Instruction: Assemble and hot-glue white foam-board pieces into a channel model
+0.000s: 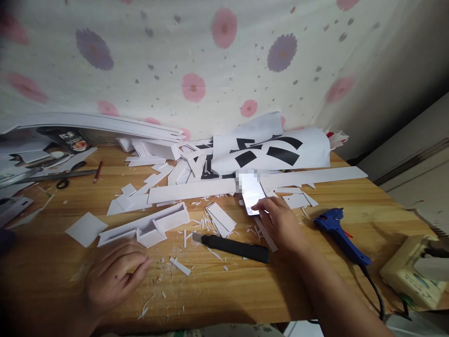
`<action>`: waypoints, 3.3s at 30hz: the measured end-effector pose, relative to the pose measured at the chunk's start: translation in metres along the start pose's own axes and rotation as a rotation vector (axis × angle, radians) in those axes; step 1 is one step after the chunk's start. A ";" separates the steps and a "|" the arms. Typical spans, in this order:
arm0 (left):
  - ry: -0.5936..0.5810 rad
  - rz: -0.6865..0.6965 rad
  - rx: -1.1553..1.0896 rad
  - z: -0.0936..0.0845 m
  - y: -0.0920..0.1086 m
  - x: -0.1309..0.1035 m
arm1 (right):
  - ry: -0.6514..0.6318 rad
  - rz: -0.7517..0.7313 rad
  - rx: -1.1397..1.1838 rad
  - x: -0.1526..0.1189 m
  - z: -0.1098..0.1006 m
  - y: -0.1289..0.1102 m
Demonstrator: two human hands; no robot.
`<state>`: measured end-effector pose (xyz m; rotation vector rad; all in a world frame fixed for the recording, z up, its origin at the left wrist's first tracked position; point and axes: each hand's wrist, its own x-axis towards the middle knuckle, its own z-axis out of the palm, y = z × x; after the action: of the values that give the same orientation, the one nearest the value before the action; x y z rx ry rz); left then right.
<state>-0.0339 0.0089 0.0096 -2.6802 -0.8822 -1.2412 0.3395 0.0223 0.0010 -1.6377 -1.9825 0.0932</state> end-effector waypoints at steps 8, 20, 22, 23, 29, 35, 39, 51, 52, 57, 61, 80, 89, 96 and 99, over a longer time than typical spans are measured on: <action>-0.002 -0.018 -0.027 0.005 -0.002 -0.001 | 0.200 0.144 0.013 0.002 0.000 0.018; 0.004 -0.017 -0.034 0.005 -0.002 0.001 | 0.052 -0.087 -0.047 0.009 0.005 0.000; 0.005 -0.023 -0.028 0.004 -0.001 0.002 | 0.048 -0.111 -0.061 0.010 0.003 -0.003; 0.008 -0.025 -0.026 0.004 -0.001 0.002 | 0.056 -0.119 -0.057 0.010 0.003 -0.004; -0.002 -0.021 -0.031 0.003 -0.001 0.001 | 0.061 -0.145 -0.034 0.010 0.001 -0.006; 0.004 -0.020 -0.035 0.005 -0.002 -0.001 | 0.026 -0.149 -0.030 0.013 0.007 -0.004; -0.002 -0.017 -0.047 0.005 -0.002 0.002 | 0.106 -0.069 -0.003 0.010 0.008 0.004; 0.002 -0.008 -0.016 0.003 -0.002 0.001 | 0.150 0.017 -0.041 0.005 0.004 0.007; 0.001 -0.010 -0.015 0.003 -0.002 0.001 | 0.145 -0.007 -0.024 0.005 0.004 0.006; -0.002 -0.003 -0.020 0.002 -0.001 0.002 | 0.087 -0.146 0.037 0.007 0.001 -0.001; -0.003 -0.007 -0.019 0.002 -0.001 0.002 | 0.100 -0.146 0.037 0.007 0.002 -0.002; 0.010 -0.021 -0.001 0.001 0.001 0.003 | 0.061 -0.085 -0.034 0.009 0.005 -0.001; 0.005 -0.030 -0.028 0.001 0.001 0.002 | 0.112 0.028 -0.005 0.008 0.007 0.004; 0.013 -0.019 -0.011 0.000 0.002 0.006 | 0.186 0.110 -0.006 0.006 0.008 0.011; 0.008 -0.016 -0.022 0.000 0.004 0.009 | 0.195 0.095 -0.004 0.005 0.008 0.012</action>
<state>-0.0279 0.0099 0.0166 -2.6876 -0.8965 -1.2716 0.3454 0.0322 -0.0085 -1.6757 -1.7605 -0.0338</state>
